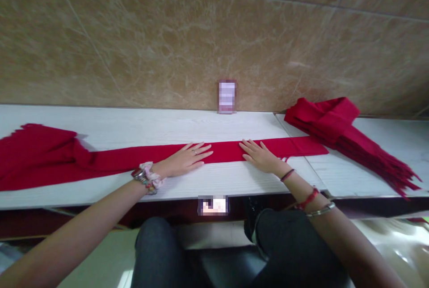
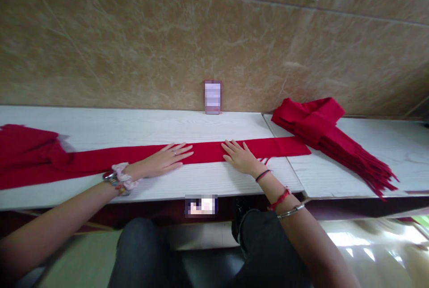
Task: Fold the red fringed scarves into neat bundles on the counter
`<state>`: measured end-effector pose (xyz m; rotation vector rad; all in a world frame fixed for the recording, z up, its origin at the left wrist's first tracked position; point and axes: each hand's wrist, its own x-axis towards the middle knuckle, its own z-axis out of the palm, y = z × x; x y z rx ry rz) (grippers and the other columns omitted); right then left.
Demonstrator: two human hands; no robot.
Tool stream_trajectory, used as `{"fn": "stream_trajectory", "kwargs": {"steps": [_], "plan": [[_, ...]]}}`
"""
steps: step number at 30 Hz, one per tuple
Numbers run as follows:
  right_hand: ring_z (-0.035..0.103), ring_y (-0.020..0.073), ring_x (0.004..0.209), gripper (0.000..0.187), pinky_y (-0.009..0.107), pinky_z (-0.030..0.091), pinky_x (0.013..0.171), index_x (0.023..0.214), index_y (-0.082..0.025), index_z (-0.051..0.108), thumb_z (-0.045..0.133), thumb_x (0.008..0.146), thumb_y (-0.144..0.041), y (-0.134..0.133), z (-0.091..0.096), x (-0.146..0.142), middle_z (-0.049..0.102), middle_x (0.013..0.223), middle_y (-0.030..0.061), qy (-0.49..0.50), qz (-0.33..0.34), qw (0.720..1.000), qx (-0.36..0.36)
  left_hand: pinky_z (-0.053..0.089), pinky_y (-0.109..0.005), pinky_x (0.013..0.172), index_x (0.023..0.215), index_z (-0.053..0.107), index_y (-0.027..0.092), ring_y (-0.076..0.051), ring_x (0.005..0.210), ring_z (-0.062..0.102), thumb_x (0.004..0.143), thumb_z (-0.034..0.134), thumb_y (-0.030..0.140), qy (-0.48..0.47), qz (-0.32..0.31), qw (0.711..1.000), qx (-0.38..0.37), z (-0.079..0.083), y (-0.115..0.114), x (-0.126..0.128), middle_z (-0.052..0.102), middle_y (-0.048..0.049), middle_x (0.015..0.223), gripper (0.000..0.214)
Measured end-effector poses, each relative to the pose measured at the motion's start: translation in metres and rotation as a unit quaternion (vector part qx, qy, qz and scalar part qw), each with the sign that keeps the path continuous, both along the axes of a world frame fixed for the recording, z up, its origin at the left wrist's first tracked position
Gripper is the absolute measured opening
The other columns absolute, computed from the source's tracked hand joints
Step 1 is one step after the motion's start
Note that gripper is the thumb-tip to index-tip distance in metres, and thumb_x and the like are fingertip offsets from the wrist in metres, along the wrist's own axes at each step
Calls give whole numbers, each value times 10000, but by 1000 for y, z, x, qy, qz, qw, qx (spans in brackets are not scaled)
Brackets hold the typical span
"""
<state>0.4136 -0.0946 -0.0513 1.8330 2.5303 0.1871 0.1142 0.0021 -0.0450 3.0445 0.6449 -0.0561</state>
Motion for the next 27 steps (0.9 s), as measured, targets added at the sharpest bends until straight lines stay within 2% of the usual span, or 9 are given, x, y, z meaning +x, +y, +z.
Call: {"fn": "stream_trajectory", "kwargs": {"steps": [4, 9, 12, 15, 17, 20, 23, 25, 27], "plan": [[231, 332, 1331, 464, 606, 328, 946, 1391, -156, 319, 258, 945, -265, -12, -1, 26, 260, 1463, 157, -44, -32, 998, -13, 31, -381, 1102, 1427, 197, 257, -171, 1381, 91, 967, 172, 393, 26, -14, 1000, -12, 0, 2, -5, 208, -14, 1493, 480], [248, 400, 1307, 415, 694, 367, 833, 1309, -215, 452, 275, 934, -212, -32, 0, 72, 259, 1470, 135, -90, -126, 987, -38, 28, -390, 1103, 1424, 208, 265, -177, 1384, 74, 964, 180, 397, 25, -27, 999, -17, 5, 2, -10, 202, -8, 1495, 480], [278, 419, 1286, 395, 707, 379, 796, 1265, -213, 500, 299, 925, -197, -39, -1, 91, 311, 1441, 166, -99, -168, 981, -19, 39, -410, 1104, 1413, 242, 279, -189, 1384, 77, 961, 204, 391, 16, -21, 999, -26, 7, 0, -9, 214, -4, 1492, 467], [285, 408, 1287, 409, 687, 370, 836, 1309, -175, 448, 319, 927, -244, -35, -1, 85, 329, 1422, 203, -67, -187, 979, 37, 84, -411, 1104, 1390, 295, 302, -187, 1379, 111, 965, 203, 375, 13, -19, 998, -57, 13, 0, -6, 228, 10, 1488, 441], [285, 372, 1300, 438, 613, 365, 920, 1335, -138, 413, 344, 923, -269, -28, -1, 68, 336, 1420, 200, -28, -153, 985, 76, 123, -387, 1104, 1372, 336, 300, -172, 1370, 154, 968, 191, 360, -8, -8, 998, -67, 17, 4, -1, 255, 10, 1478, 433], [358, 288, 1280, 416, 477, 372, 995, 1298, -120, 463, 395, 907, -247, -19, 2, 36, 424, 1376, 159, 5, -26, 996, 83, 181, -345, 1096, 1346, 394, 249, -166, 1343, 233, 962, 220, 346, -58, 10, 997, -47, 19, 15, 12, 317, -27, 1451, 433], [471, 229, 1200, 339, 398, 398, 995, 1191, -116, 563, 432, 881, -162, -20, 7, 18, 549, 1264, 134, -9, 85, 993, 81, 236, -337, 1077, 1308, 448, 218, -181, 1305, 306, 944, 299, 337, -84, -3, 996, -15, 20, 19, 31, 368, -59, 1419, 411], [532, 216, 1128, 291, 357, 435, 959, 1098, -104, 618, 442, 867, -119, -25, 12, 19, 614, 1169, 135, -26, 103, 990, 94, 275, -336, 1053, 1273, 486, 216, -187, 1250, 382, 932, 353, 332, -90, -30, 996, 1, 20, 13, 45, 432, -66, 1367, 384], [589, 211, 1033, 253, 331, 478, 894, 1004, -108, 653, 447, 859, -94, -30, 16, 26, 653, 1084, 133, -46, 84, 990, 101, 337, -322, 1000, 1213, 537, 204, -185, 1138, 484, 917, 403, 341, -89, -59, 994, 14, 21, 2, 58, 521, -72, 1261, 352]]}}
